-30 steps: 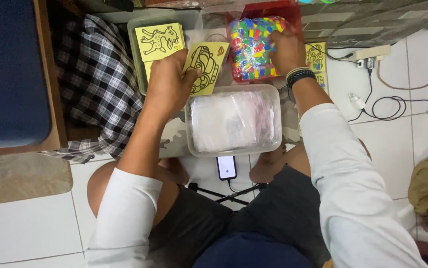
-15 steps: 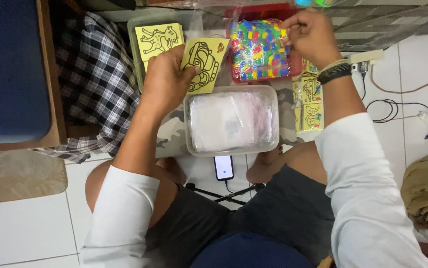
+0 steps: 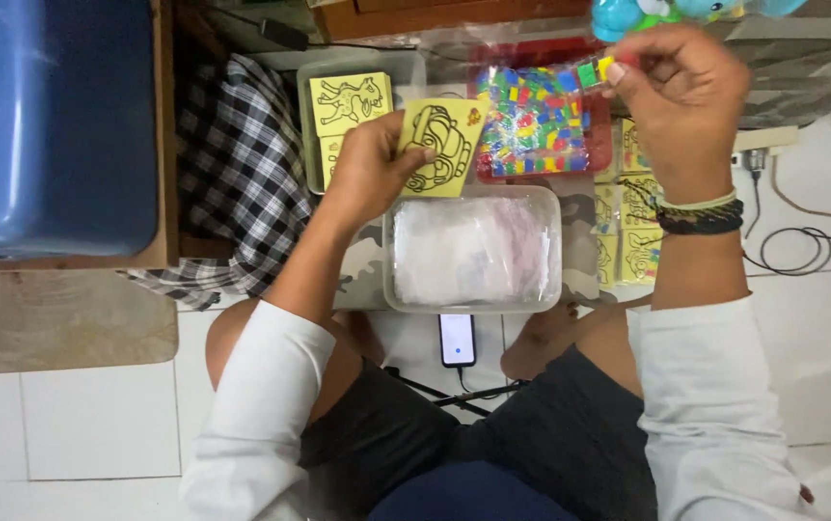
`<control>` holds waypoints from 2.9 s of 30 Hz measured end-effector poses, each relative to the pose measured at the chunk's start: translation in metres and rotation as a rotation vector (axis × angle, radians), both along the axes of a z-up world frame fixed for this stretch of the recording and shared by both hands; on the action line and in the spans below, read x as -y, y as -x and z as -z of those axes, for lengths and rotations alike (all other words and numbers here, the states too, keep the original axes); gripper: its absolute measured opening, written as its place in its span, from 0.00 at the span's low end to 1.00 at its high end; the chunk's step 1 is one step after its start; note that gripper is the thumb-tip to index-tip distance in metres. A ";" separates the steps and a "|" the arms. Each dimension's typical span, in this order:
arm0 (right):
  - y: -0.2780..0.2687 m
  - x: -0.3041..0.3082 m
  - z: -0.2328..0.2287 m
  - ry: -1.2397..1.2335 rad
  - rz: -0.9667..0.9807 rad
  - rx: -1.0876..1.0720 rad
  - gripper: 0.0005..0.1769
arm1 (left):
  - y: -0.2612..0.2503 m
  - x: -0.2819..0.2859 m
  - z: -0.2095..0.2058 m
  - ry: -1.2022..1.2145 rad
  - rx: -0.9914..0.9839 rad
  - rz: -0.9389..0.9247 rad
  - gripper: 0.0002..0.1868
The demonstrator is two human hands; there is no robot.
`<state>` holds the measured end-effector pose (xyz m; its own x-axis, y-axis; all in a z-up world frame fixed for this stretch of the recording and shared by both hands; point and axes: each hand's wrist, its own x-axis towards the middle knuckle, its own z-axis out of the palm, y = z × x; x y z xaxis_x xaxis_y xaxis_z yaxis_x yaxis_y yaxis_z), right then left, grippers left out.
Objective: The person packages yellow toy cards into small plastic bags by hand, placing one card and a small plastic object into each bag and then sealing them.
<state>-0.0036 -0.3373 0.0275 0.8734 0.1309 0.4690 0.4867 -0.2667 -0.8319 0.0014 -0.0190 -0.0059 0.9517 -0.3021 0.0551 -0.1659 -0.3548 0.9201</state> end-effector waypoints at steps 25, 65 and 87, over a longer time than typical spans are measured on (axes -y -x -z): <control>0.023 -0.065 -0.023 0.077 -0.069 -0.142 0.04 | 0.005 0.025 0.013 -0.231 0.096 0.037 0.10; -0.071 -0.077 0.089 0.600 0.046 0.103 0.11 | -0.009 -0.026 -0.014 0.144 0.371 -0.291 0.09; -0.115 -0.094 0.156 1.003 0.119 -0.022 0.28 | -0.009 -0.025 -0.017 0.214 0.360 -0.295 0.14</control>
<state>0.1109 -0.2431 -0.1290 0.9138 0.3670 0.1738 0.3981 -0.8940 -0.2054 0.0099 0.0058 0.0109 0.9040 0.0306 0.4264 -0.4068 -0.2447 0.8801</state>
